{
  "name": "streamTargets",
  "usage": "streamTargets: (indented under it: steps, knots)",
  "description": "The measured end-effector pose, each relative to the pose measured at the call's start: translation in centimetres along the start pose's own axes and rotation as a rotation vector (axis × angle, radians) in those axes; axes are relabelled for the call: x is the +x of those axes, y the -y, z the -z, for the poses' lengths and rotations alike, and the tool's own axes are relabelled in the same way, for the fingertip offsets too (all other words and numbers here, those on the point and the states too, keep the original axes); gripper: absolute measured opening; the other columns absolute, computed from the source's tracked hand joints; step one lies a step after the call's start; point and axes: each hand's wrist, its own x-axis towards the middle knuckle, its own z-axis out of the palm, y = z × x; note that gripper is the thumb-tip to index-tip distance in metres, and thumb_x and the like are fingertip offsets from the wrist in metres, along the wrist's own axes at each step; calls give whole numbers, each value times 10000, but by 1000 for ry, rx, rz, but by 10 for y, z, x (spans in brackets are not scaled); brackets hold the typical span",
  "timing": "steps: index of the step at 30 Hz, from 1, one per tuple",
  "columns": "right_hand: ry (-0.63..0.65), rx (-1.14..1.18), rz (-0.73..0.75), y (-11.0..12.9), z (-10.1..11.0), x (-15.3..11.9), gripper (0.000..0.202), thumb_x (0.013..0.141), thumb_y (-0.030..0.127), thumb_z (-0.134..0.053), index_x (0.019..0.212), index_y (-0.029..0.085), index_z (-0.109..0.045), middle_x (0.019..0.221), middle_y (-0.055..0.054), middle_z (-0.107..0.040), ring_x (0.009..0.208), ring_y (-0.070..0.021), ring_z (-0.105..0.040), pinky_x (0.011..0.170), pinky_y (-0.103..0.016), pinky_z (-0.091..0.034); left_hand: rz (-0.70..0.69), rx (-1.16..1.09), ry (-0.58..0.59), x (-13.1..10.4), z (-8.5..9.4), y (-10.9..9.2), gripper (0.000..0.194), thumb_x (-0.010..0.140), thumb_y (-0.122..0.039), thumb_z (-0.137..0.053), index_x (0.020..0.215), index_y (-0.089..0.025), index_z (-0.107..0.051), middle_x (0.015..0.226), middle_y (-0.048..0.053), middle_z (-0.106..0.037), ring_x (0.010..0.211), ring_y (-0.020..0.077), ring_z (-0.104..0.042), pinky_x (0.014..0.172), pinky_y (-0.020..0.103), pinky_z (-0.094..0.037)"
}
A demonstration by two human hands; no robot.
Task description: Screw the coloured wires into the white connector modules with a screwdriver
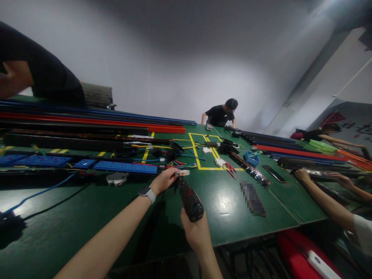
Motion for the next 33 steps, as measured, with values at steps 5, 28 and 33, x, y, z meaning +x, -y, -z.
streamTargets:
  steps: [5, 28, 33]
  knots:
    - [-5, 38, -8, 2, -1, -1, 490, 948, 271, -598, 1426, 205, -519, 1017, -26, -716, 805, -182, -675, 757, -268, -559, -5, 2, 6, 0, 1, 0, 288, 984, -285, -505, 1229, -216, -640, 1206, 96, -708, 1149, 227, -654, 1061, 418, -521]
    - [30, 10, 9, 7, 3, 1, 546, 942, 225, -582, 1476, 205, -469, 1055, -37, -723, 815, -187, -679, 791, -292, -564, -16, -19, 1, 1, 2, -1, 290, 967, -235, -517, 1228, -224, -641, 1202, 81, -708, 1132, 214, -662, 1052, 400, -528]
    - [-12, 27, 32, 11, 2, 1, 552, 910, 201, -611, 1452, 229, -515, 1155, -43, -721, 960, -205, -702, 886, -293, -551, -5, -24, 15, 0, 2, 0, 292, 968, -245, -519, 1234, -232, -639, 1206, 78, -706, 1138, 215, -661, 1048, 394, -529]
